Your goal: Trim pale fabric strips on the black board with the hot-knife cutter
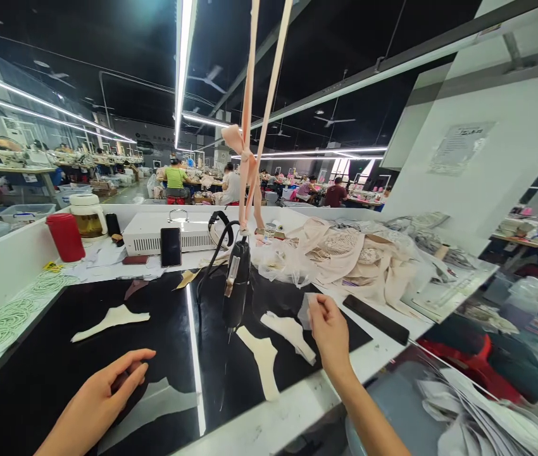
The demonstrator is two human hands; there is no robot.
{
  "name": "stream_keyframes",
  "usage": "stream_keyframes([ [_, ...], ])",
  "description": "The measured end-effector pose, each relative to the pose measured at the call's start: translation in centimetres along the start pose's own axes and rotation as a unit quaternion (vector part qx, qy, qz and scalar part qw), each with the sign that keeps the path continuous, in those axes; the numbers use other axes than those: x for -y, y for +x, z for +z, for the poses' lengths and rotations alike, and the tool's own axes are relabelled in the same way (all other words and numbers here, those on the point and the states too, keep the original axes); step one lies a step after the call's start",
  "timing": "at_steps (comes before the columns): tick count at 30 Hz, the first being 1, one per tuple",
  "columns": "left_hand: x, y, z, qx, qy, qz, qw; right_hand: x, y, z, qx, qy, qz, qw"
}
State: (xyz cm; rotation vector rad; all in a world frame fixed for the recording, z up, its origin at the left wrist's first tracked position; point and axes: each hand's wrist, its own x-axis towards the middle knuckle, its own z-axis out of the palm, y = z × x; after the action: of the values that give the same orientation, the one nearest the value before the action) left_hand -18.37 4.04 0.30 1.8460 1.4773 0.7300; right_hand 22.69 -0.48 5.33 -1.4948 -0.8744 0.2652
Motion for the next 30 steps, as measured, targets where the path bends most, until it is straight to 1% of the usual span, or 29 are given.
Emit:
stream_keyframes([
  [3, -1.4, -0.6, 0.0, -0.025, -0.043, 0.017, 0.999, 2.8, -3.4, 1.9, 0.124, 0.006, 0.004, 0.992],
  [5, -2.4, -1.1, -0.1, -0.02, -0.071, 0.036, 0.997, 4.2, -6.0, 3.6, 0.202, 0.004, -0.006, 0.979],
  [7, -3.2, -1.7, -0.2, 0.006, -0.093, 0.064, 0.994, 5.3, -8.6, 5.5, 0.27, 0.007, -0.018, 0.963],
  [9, -3.6, -2.1, -0.1, 0.053, -0.119, 0.109, 0.985, 6.2, -10.9, 7.4, 0.331, 0.008, -0.033, 0.943],
  [12, -3.4, -2.3, 0.4, 0.116, -0.19, 0.172, 0.96, 7.1, -13.2, 9.9, 0.394, -0.001, -0.063, 0.917],
  [14, -3.2, -2.4, 0.9, 0.148, -0.268, 0.176, 0.935, 7.5, -14.0, 11.1, 0.422, -0.006, -0.074, 0.903],
  [16, -3.1, -2.4, 1.2, 0.169, -0.349, 0.14, 0.911, 7.6, -14.4, 11.9, 0.444, -0.013, -0.079, 0.893],
  [17, -3.2, -2.5, 1.2, 0.171, -0.377, 0.115, 0.903, 7.5, -14.5, 12.1, 0.451, -0.018, -0.08, 0.889],
  [19, -3.5, -2.7, 1.1, 0.152, -0.39, 0.07, 0.906, 7.4, -14.6, 12.4, 0.463, -0.024, -0.077, 0.883],
  [22, -4.1, -2.9, 0.8, 0.115, -0.382, 0.05, 0.916, 7.4, -14.6, 12.3, 0.472, -0.028, -0.062, 0.879],
  [24, -4.3, -2.7, 0.8, 0.106, -0.411, 0.045, 0.905, 7.6, -14.5, 12.0, 0.475, -0.029, -0.039, 0.879],
  [27, -4.3, -2.6, 1.1, 0.109, -0.45, 0.03, 0.886, 8.0, -14.5, 11.7, 0.471, -0.021, 0.005, 0.882],
  [30, -4.5, -2.7, 1.3, 0.114, -0.459, 0.034, 0.88, 8.4, -14.7, 11.5, 0.472, -0.016, 0.026, 0.881],
])
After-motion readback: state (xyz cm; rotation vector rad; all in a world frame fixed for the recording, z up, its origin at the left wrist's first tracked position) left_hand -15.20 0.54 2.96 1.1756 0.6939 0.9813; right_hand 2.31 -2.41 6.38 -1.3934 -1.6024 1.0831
